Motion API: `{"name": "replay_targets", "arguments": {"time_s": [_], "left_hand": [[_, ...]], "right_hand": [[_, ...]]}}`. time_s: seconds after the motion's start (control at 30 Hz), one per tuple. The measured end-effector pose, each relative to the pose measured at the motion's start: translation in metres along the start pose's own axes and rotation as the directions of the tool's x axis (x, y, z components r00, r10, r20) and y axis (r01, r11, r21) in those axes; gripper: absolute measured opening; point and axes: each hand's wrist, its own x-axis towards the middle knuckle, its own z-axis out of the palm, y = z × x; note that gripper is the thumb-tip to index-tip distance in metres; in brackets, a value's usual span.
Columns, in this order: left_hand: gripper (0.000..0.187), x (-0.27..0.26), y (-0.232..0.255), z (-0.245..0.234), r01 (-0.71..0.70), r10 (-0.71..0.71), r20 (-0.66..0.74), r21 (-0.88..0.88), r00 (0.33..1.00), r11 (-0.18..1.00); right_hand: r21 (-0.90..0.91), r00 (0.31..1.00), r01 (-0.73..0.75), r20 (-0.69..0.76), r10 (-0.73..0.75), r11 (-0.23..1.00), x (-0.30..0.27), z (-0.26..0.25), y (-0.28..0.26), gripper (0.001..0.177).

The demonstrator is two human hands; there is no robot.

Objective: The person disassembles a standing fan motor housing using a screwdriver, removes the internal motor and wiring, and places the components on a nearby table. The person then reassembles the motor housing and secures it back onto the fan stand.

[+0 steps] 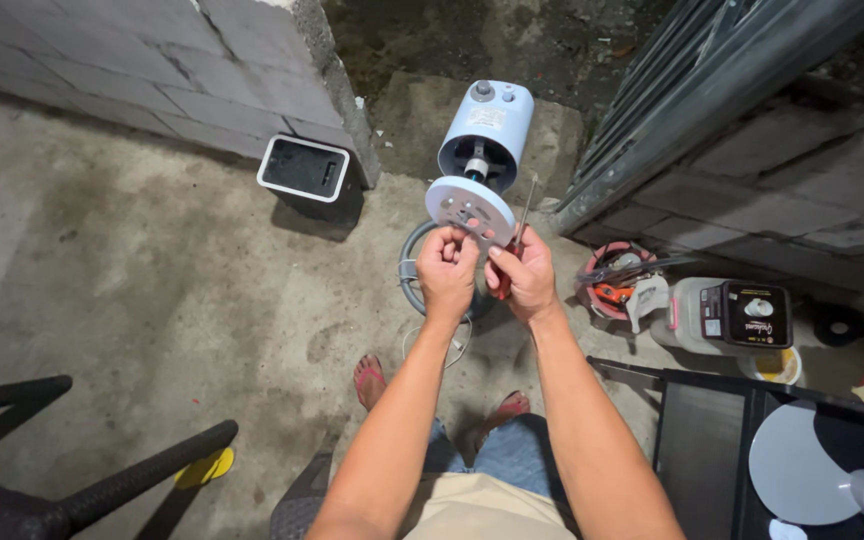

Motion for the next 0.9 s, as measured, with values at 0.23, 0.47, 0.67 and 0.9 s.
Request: {"name": "replay_targets", "arguments": {"time_s": [0.23,0.47,0.67,0.9], "left_hand": [[0.008,-0.014,0.026,-0.006,0.048,-0.044,-0.053,0.072,0.998,0.996],[0.011,-0.042,0.068,0.015,0.009,-0.004,-0.022,0.221,1.000,0.975],[0.015,-0.046,0.079,0.038,-0.047,-0.008,0.172,0.316,0.985,0.947],[0.022,-0.051,0.079,0.058,0.078,-0.216,0.441,0.311,0.871,0.947]], "right_hand": [[-0.007,0.992,0.034,-0.122,-0.035,0.999,-0.008,0.023,-0.001,0.014],[-0.057,0.936,0.184,-0.296,-0.193,0.981,-0.047,0.030,-0.008,0.016],[-0.283,0.841,0.254,-0.408,-0.356,0.925,-0.070,0.023,-0.029,0.016],[-0.460,0.633,0.203,-0.612,-0.474,0.864,-0.103,0.013,-0.037,0.015]]}}
